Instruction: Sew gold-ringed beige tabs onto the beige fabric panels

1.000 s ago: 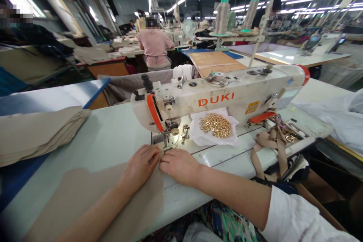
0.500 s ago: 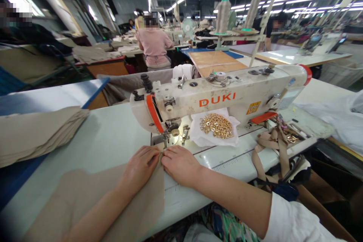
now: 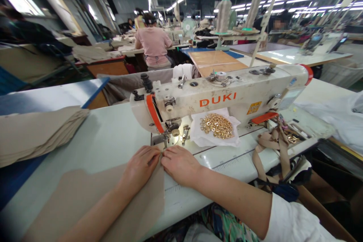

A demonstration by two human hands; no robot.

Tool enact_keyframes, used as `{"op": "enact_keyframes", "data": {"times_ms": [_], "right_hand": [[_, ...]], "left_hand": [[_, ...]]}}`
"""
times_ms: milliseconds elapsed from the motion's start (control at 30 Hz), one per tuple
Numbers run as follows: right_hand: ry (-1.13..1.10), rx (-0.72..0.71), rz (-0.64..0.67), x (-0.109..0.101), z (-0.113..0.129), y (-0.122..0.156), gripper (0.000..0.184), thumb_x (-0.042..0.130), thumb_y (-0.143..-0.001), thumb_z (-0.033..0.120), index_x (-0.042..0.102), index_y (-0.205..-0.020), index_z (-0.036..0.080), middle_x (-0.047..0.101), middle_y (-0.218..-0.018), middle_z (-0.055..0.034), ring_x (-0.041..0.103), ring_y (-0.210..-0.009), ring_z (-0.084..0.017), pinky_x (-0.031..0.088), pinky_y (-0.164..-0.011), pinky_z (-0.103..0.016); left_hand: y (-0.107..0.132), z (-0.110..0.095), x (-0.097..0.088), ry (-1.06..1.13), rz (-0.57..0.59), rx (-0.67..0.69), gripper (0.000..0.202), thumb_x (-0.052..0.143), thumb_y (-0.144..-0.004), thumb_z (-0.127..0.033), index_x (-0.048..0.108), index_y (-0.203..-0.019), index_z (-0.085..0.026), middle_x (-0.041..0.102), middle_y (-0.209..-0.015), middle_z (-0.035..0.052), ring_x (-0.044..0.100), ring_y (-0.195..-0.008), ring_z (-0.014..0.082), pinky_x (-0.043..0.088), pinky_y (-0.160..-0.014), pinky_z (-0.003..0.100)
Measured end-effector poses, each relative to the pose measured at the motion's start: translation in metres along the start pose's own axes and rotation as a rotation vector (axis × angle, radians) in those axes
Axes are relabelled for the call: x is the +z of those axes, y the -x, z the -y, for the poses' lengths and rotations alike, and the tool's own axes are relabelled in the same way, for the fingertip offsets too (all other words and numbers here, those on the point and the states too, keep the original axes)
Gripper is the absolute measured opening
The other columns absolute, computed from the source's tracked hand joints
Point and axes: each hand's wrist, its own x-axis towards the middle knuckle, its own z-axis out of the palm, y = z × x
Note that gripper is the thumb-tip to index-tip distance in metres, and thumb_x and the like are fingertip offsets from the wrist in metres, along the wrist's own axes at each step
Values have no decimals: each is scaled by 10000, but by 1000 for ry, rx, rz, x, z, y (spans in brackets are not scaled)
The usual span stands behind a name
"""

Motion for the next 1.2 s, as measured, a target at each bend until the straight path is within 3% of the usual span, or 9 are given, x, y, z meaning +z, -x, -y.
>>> {"op": "enact_keyframes", "data": {"times_ms": [200,1200], "right_hand": [[19,-53,-48,5,1,4,128,517,-901,157,636,-867,125,667,-946,-71,571,-942,-192,443,-907,-319],[34,-60,-15,6,0,6,103,531,-900,166,625,-870,137,661,-967,-68,559,-969,-194,440,-914,-320]], "left_hand": [[0,0,1,-61,27,26,232,399,-912,-134,557,-749,-184,631,-743,35,576,-721,175,521,-677,325],[1,-4,1,-99,18,56,248,390,-929,-143,575,-766,-170,634,-765,46,575,-743,180,513,-691,318]]}}
